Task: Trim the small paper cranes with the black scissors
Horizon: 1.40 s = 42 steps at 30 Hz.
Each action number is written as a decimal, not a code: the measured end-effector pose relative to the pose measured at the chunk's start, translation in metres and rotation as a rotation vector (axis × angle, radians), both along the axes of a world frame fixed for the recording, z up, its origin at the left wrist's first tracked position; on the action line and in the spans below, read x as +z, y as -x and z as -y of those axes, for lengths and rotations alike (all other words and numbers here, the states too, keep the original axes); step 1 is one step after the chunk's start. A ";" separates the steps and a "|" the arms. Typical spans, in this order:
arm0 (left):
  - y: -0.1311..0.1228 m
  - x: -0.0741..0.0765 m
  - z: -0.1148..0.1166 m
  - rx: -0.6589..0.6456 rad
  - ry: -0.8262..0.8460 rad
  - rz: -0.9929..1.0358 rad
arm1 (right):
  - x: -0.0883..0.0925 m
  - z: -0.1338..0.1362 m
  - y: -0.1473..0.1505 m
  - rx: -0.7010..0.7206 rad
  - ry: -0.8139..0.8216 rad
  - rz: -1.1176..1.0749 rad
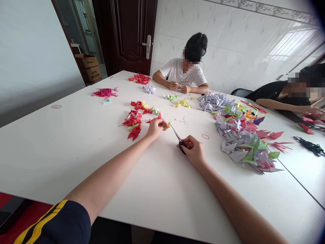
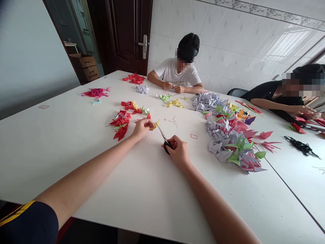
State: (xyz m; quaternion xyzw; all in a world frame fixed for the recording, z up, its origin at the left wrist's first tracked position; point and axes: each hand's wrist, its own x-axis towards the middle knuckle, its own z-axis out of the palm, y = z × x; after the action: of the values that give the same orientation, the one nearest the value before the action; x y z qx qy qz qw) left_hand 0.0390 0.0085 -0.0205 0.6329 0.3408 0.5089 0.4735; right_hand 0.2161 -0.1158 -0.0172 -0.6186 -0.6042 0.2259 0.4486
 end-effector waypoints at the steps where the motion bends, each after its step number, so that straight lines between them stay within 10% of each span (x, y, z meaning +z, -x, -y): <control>1: 0.000 0.000 0.000 0.004 0.003 -0.002 | 0.000 0.000 0.000 0.001 0.000 0.003; 42: 0.000 0.001 0.001 -0.041 -0.042 -0.072 | -0.004 -0.005 -0.004 -0.063 0.028 -0.019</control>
State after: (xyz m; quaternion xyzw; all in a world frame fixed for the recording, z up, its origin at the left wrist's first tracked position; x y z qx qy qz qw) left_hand 0.0390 0.0074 -0.0199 0.6677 0.3338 0.4830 0.4577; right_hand 0.2200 -0.1110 -0.0214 -0.6413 -0.5770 0.2260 0.4525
